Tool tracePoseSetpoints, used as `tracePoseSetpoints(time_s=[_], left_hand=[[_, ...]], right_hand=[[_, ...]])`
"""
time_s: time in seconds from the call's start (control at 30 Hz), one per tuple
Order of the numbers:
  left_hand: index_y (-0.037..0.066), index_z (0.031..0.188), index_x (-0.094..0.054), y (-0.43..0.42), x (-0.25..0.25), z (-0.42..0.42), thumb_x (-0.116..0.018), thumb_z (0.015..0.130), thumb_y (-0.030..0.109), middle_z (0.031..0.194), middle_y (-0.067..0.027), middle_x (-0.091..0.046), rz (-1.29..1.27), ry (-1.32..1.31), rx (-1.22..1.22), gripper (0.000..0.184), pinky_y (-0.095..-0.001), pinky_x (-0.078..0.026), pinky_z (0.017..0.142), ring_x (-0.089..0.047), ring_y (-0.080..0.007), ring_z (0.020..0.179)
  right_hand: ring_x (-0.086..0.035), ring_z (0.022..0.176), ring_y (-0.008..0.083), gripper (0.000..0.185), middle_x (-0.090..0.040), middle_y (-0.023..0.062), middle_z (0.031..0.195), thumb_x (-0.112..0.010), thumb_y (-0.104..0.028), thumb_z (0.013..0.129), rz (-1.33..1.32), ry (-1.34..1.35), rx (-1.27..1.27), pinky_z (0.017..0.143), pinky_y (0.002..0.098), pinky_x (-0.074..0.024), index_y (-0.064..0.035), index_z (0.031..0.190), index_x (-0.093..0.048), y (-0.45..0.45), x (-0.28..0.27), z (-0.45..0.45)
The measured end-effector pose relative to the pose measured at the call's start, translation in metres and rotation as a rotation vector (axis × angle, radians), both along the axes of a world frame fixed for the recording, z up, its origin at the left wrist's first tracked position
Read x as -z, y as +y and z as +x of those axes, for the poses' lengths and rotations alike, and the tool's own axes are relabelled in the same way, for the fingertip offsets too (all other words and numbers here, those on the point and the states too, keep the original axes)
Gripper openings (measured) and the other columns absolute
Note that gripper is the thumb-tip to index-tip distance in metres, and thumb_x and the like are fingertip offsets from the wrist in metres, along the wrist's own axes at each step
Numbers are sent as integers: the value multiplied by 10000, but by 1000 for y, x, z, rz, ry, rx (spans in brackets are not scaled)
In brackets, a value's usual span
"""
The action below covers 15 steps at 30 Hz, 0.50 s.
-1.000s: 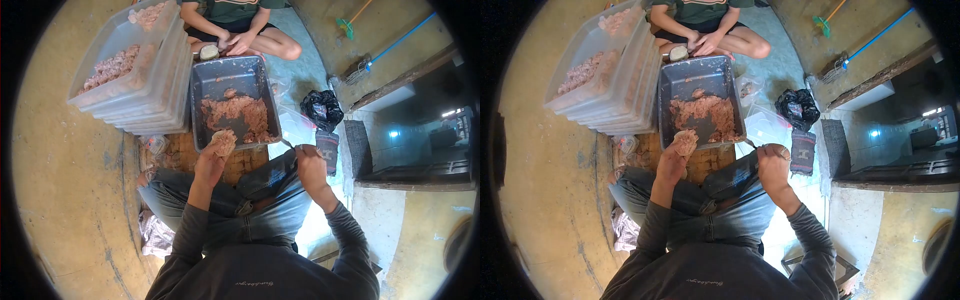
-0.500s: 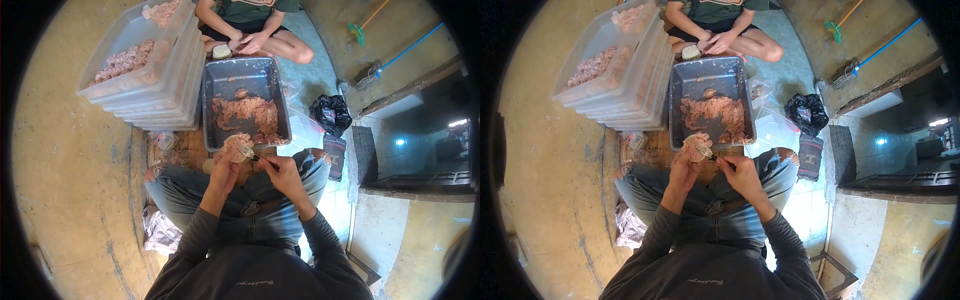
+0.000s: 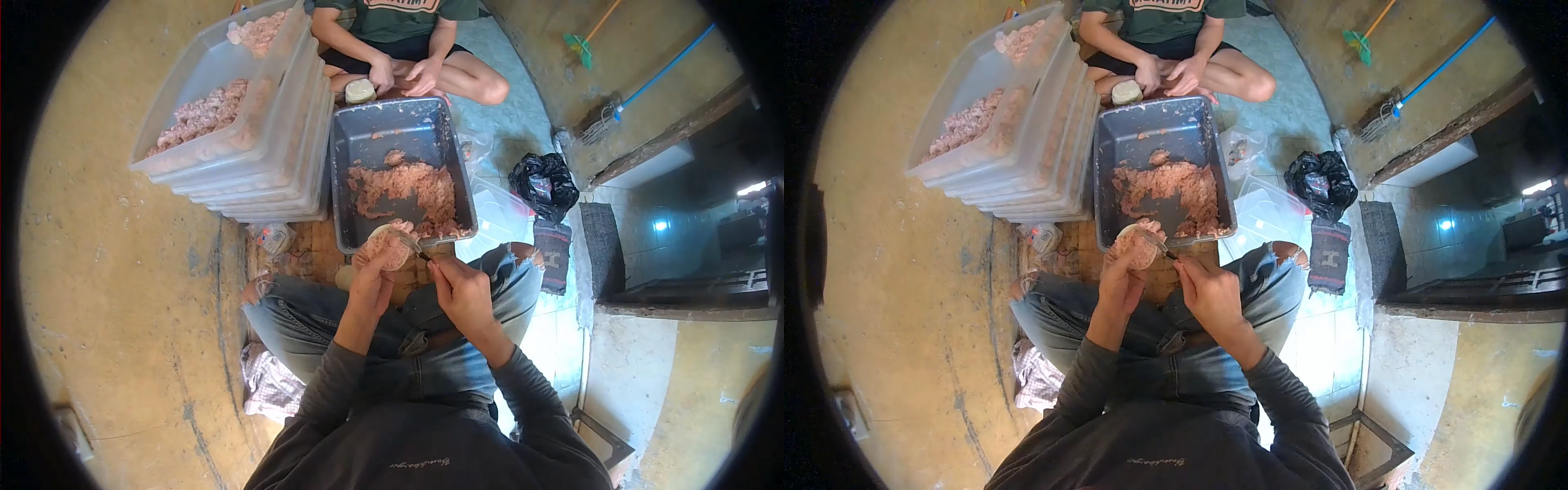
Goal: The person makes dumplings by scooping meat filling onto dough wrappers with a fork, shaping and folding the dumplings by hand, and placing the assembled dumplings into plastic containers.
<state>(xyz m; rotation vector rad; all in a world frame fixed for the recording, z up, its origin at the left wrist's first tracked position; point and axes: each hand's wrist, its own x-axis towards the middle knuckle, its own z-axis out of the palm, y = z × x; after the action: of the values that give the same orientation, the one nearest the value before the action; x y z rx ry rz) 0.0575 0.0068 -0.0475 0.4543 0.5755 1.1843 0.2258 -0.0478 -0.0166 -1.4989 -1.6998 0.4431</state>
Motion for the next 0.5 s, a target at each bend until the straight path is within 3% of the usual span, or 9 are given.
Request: tracePoseSetpoints(time_s=[0.07,0.2,0.27,0.43,0.5], left_hand=[[-36,1354,-595,6,0,0,-647,1000,84,1341,-160,-664,-78,141,-28,377,-369,-529,1075,-655,-256,1240],[-39,1258,-661,14,6,-3,-699,961,33,1245,-142,-719,-88,81,-126,308,-354,-572,1005,-704,-223,1146],[-32,1237,-670,14,3,-5,-705,956,35,1243,-138,-721,-53,24,-112,291,-351,-580,989,-708,-226,1141],[-15,1253,-660,25,37,-19,-708,954,57,1259,-139,-711,-150,58,-155,310,-354,-581,991,-695,-243,1169],[-6,1263,-654,28,52,-27,-710,956,68,1266,-135,-707,-161,40,-153,322,-355,-579,995,-692,-244,1170]], right_hand=[[-677,680,347,104,-673,146,819,-711,-119,935,83,-190,10,572,424,-540,-48,1011,-707,5,10,0],[-675,661,305,111,-656,105,836,-726,-116,915,264,-241,-6,554,400,-538,-72,1014,-699,21,19,-3],[-708,734,354,78,-716,136,920,-694,-81,931,193,-253,1,629,424,-572,-42,999,-704,24,20,-1],[-713,784,409,103,-727,193,918,-649,-72,954,16,-249,117,667,445,-568,-14,1006,-717,66,56,31],[-649,710,470,136,-661,243,791,-647,-118,974,-10,46,123,609,458,-515,12,955,-678,65,57,38]])
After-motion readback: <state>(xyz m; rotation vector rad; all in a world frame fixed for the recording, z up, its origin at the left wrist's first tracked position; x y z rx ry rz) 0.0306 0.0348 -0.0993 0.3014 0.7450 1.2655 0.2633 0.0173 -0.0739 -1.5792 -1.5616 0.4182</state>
